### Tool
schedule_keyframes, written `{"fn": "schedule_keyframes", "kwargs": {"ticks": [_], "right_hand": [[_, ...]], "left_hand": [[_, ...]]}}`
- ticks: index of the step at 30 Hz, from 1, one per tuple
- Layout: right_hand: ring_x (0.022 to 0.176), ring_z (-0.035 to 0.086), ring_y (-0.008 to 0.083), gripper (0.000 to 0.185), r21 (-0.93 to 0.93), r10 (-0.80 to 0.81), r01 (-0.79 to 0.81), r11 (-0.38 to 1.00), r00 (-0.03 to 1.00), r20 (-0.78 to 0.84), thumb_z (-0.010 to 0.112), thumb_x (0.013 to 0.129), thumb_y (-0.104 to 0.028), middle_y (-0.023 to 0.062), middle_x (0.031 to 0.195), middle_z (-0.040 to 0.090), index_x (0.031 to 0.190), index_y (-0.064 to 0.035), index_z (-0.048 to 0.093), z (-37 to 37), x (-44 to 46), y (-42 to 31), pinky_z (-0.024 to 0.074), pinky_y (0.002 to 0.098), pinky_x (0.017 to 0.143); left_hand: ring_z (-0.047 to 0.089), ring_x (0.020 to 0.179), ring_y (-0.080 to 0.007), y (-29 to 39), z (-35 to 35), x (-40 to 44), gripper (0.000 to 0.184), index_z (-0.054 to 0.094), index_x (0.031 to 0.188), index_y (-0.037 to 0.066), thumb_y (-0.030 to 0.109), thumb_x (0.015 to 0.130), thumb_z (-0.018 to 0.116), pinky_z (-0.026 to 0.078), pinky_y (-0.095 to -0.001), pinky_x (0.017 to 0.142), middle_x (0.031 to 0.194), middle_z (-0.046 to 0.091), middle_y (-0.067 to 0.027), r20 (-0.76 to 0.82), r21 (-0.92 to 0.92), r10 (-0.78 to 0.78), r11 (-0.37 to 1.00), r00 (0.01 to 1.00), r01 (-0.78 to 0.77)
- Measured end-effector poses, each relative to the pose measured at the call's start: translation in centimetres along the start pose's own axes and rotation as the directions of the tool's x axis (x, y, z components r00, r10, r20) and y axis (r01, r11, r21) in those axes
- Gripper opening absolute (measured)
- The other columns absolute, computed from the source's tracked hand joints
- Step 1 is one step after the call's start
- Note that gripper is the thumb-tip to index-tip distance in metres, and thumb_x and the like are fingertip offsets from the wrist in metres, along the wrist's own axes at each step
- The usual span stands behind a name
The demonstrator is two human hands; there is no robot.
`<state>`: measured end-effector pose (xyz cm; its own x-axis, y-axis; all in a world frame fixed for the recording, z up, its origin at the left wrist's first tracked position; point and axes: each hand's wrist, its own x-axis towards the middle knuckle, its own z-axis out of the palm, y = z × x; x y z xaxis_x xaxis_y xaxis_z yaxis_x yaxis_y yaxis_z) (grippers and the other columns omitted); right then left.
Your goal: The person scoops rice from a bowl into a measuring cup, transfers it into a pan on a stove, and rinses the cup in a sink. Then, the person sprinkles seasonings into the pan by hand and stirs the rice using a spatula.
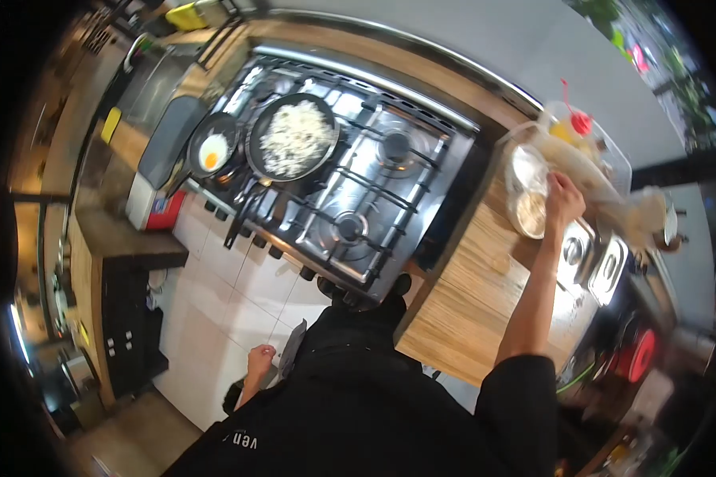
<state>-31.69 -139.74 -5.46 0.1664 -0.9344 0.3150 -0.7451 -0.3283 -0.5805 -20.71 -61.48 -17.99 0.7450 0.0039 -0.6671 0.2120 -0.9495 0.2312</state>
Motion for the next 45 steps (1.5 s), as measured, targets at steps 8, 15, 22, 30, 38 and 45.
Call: {"fn": "schedule_keyframes", "kwargs": {"ticks": [8, 15, 22, 30, 38, 45], "right_hand": [[0.065, 0.059, 0.0046, 0.024, 0.439, -0.348, 0.258, 0.861, 0.928, 0.137, 0.077, 0.075, -0.026, 0.0015, 0.075, 0.070, 0.092, -0.0088, 0.075, 0.3, -10.4, -30.1, 0.0469, 0.0234, 0.063], [0.054, 0.061, 0.0197, 0.024, 0.208, -0.754, 0.739, 0.640, 0.657, -0.014, 0.072, 0.077, -0.040, 0.0062, 0.064, 0.067, 0.087, -0.0188, 0.076, 3.9, -10.4, -45.0, 0.0480, 0.0292, 0.058], [0.064, 0.067, 0.0146, 0.027, -0.019, -0.890, 0.891, 0.454, 0.454, 0.050, 0.070, 0.080, -0.043, 0.0014, 0.074, 0.071, 0.091, -0.0200, 0.076, 5.4, -13.4, -50.5, 0.0499, 0.0274, 0.061], [0.058, 0.064, 0.0171, 0.028, 0.080, -0.869, 0.870, 0.486, 0.491, -0.054, 0.071, 0.077, -0.048, 0.0012, 0.066, 0.069, 0.086, -0.0216, 0.076, 5.2, -14.9, -51.3, 0.0479, 0.0289, 0.057], [0.055, 0.058, 0.0112, 0.026, 0.267, -0.690, 0.687, 0.676, 0.717, -0.099, 0.076, 0.075, -0.040, -0.0013, 0.063, 0.067, 0.084, -0.0165, 0.077, 10.8, -15.7, -48.1, 0.0455, 0.0260, 0.055], [0.044, 0.033, 0.0044, 0.014, 0.366, -0.162, -0.874, -0.321, 0.431, 0.887, 0.071, 0.083, -0.022, -0.0074, 0.067, 0.060, 0.076, -0.0133, 0.062, 12.0, -16.0, -38.7, 0.0248, 0.0224, 0.045]], "left_hand": [[0.061, 0.056, -0.0153, -20.3, 8.8, 2.3, 0.024, 0.069, 0.077, 0.001, 0.022, 0.082, 0.059, 0.048, -0.0294, 0.047, 0.065, 0.064, -0.0061, 0.185, -0.211, 0.340, 0.930, 0.922, -0.301], [0.050, 0.045, -0.0125, -21.0, 7.4, -1.7, 0.022, 0.066, 0.080, 0.008, 0.025, 0.087, 0.055, 0.036, -0.0305, 0.038, 0.060, 0.057, -0.0016, 0.305, -0.682, -0.474, 0.497, 0.826, 0.537], [0.049, 0.048, -0.0139, -24.3, 10.0, -6.8, 0.022, 0.062, 0.075, 0.008, 0.025, 0.088, 0.055, 0.035, -0.0323, 0.042, 0.063, 0.056, -0.0015, 0.441, -0.574, -0.417, 0.550, 0.795, 0.607], [0.052, 0.052, -0.0151, -23.7, 8.8, -6.5, 0.025, 0.061, 0.072, 0.007, 0.026, 0.087, 0.055, 0.041, -0.0326, 0.048, 0.065, 0.057, -0.0024, 0.297, -0.478, -0.169, 0.826, 0.940, 0.300], [0.048, 0.055, -0.0126, -18.4, 3.6, -5.0, 0.018, 0.059, 0.073, -0.001, 0.011, 0.087, 0.059, 0.039, -0.0300, 0.048, 0.067, 0.057, -0.0070, 0.330, -0.705, -0.605, 0.352, 0.725, 0.615], [0.046, 0.053, -0.0201, -20.6, 5.6, -2.2, 0.021, 0.059, 0.077, 0.001, 0.020, 0.086, 0.059, 0.041, -0.0353, 0.050, 0.066, 0.053, -0.0081, 0.208, -0.451, -0.142, 0.864, 0.968, 0.223]]}}
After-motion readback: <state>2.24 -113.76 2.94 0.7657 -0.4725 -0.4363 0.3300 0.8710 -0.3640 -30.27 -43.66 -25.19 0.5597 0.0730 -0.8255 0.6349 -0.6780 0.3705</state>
